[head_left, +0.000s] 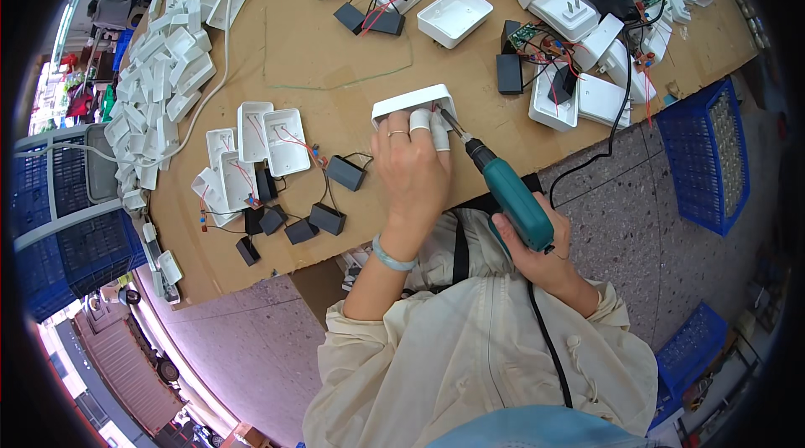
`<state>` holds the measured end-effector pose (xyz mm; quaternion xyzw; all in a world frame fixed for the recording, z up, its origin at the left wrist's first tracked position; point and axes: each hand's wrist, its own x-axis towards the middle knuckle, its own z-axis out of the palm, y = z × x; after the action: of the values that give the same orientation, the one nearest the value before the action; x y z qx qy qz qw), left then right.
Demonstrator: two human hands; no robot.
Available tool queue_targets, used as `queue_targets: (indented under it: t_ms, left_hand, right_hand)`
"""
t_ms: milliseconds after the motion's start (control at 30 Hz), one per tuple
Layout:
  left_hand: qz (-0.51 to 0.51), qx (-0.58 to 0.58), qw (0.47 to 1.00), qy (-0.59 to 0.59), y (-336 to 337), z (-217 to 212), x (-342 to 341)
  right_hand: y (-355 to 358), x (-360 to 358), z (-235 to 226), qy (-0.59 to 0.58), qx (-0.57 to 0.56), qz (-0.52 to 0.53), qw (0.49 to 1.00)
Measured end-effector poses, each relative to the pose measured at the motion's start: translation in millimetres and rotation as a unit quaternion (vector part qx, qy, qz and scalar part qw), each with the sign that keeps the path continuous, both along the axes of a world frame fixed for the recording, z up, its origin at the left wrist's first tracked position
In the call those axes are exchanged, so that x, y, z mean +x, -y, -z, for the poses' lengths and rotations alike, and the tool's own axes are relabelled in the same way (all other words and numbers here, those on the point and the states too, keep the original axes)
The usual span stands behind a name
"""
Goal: Assembling small electronic modules into plastic housings using a power screwdriver.
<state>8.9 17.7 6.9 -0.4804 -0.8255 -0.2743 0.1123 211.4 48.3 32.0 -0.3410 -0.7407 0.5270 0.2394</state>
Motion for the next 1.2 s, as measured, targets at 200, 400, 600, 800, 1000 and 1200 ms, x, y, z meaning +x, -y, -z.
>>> queue_targets:
  t_ms: [200,400,600,800,1000,1200]
  left_hand:
    - [-0.001,0.002,1.000,0.000,0.0,0.9,0.2]
    - [0.000,0.001,1.000,0.002,0.0,1.3,-0.4]
    - [-0.001,-0.002,1.000,-0.001,0.7,2.3,-0.7]
    - [0.002,0.006,1.000,0.001,-0.4,0.5,-0.3]
    - [0.011,0.015,1.000,0.000,-1.1,-0.5,-0.6]
    - [-0.003,-0.009,1.000,0.022,2.7,0.4,-1.5]
  right_hand:
    - [1.8,-0.3,1.6,-0.014,0.014,0.010,1.000]
    - [2.5,1.2,2.6,-0.020,0.017,0.011,1.000]
    - [3.7,3.7,2.5,-0.002,0.006,0.003,1.000]
    - [2.2,1.6,-1.4,-0.007,0.018,0.002,1.000]
    - [4.5,12.1,-5.8,-0.023,0.020,0.011,0.999]
    - [7.3,31.7,2.1,-0.039,0.003,0.017,0.999]
